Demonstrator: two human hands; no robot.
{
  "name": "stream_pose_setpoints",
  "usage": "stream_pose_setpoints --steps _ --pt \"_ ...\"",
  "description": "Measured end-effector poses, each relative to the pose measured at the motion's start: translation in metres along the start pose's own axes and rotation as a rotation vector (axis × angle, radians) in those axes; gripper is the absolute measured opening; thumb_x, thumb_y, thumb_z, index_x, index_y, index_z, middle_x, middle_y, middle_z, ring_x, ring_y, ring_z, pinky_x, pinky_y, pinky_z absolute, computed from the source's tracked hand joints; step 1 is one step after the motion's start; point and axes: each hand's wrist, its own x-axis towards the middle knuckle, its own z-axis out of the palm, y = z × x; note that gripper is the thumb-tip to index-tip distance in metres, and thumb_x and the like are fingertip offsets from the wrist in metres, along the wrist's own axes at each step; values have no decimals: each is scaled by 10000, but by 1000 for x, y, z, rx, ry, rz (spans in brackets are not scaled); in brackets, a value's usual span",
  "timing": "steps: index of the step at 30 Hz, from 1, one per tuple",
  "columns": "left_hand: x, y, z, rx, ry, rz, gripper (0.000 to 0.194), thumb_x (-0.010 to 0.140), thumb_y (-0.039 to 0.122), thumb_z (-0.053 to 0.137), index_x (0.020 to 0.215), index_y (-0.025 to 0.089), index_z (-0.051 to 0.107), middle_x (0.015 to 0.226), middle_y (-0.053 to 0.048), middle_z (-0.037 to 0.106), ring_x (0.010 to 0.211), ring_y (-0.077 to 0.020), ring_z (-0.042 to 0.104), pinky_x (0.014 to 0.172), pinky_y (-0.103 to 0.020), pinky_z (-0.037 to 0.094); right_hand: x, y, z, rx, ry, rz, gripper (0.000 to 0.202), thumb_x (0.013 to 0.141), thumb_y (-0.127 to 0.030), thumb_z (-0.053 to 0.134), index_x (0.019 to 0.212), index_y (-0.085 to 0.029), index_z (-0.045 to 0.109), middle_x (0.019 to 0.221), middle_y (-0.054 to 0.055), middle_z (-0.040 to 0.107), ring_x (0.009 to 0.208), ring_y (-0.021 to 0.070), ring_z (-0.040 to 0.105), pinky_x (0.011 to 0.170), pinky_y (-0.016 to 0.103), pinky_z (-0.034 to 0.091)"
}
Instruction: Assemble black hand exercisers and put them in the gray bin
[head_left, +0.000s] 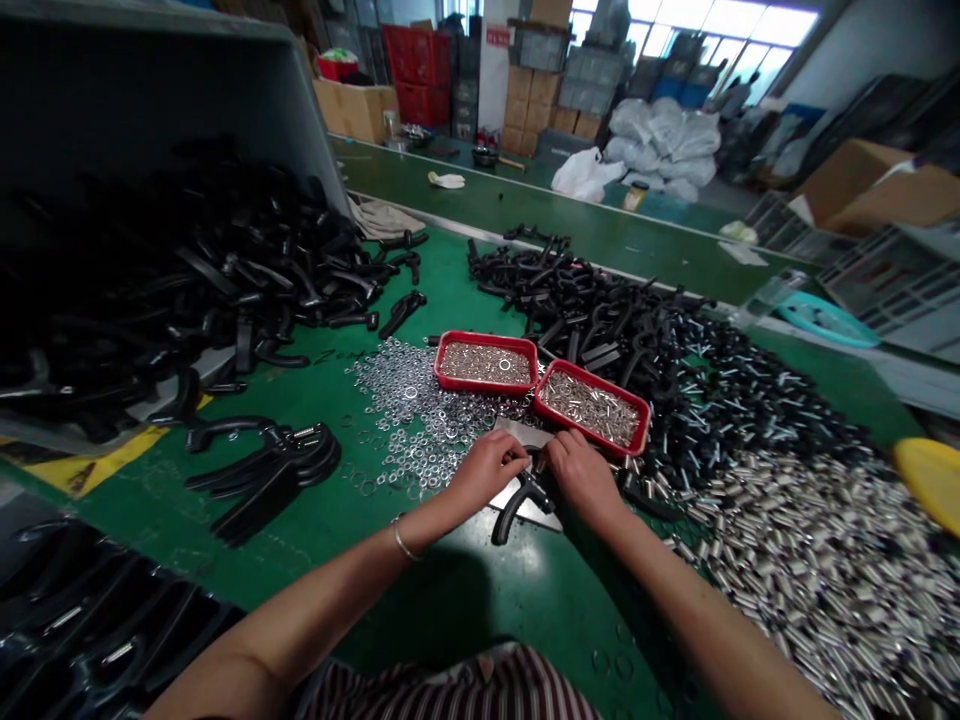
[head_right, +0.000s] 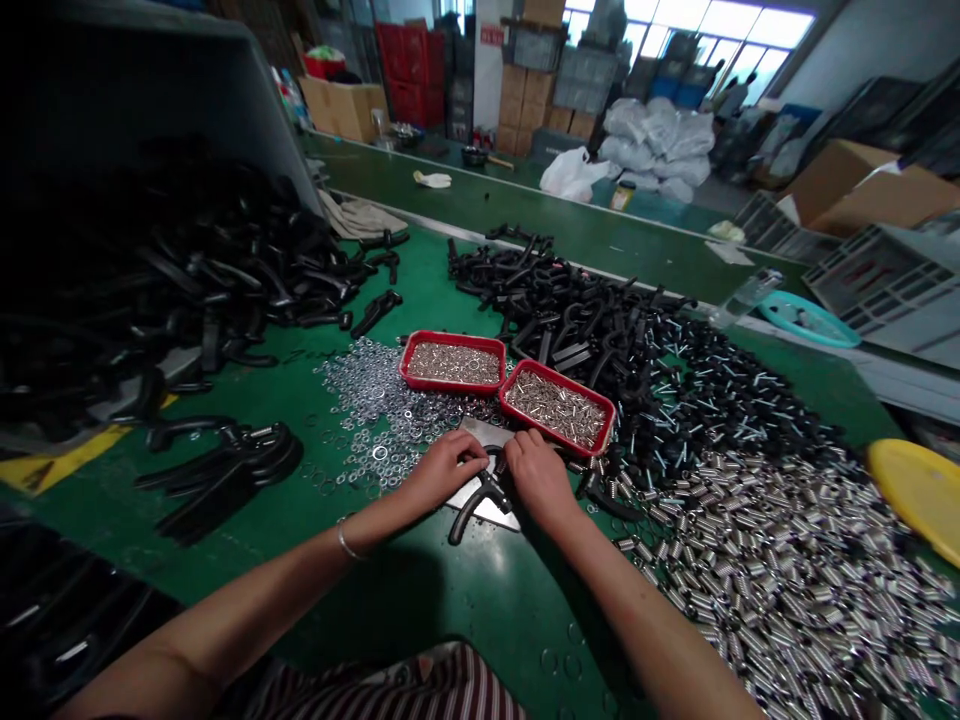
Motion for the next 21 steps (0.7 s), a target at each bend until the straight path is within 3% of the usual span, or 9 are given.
stream_pose_setpoints --steps 4,8,11,14,18,21 --pt "-5 2 0 113 -10 42 65 869 206 655 808 186 649 887 -33 662 926 -214 599 888 -361 441 -13 11 -4 131 31 49 167 992 -277 509 1083 -181 611 1031 102 632 994 255 574 810 339 482" --pt "-11 1 -4 77 -24 31 82 886 233 651 818 187 652 900 -31 662 931 -203 601 884 -344 448 -51 29 -3 145 87 213 245 980 -371 522 1110 -168 570 1084 134 628 1017 280 583 861 379 478" --pt "-12 5 -6 146 -28 51 87 907 237 630 837 185 643 922 -37 656 950 -204 594 900 -346 446 -78 38 2 83 -30 279 248 951 -414 551 984 -170 579 960 137 647 940 311 595 796 401 475" --pt "-10 11 -6 328 -72 136 114 945 246 577 876 173 630 939 -55 645 946 -217 582 884 -359 446 -91 38 4 168 -111 330 206 951 -384 538 927 -182 570 881 119 653 903 309 606 762 385 473" --pt "-12 20 -6 645 -218 349 188 989 215 469 913 156 631 953 -83 630 930 -239 565 844 -379 441 -94 30 -9 412 58 315 231 974 -364 485 1096 -175 538 1025 118 649 933 264 619 814 358 488" --pt "-23 29 -5 748 -261 398 209 997 240 448 974 149 634 1005 -103 628 959 -257 561 850 -401 442 -90 22 -20 530 180 271 272 999 -361 441 1210 -201 504 1127 108 641 965 235 635 833 330 495"
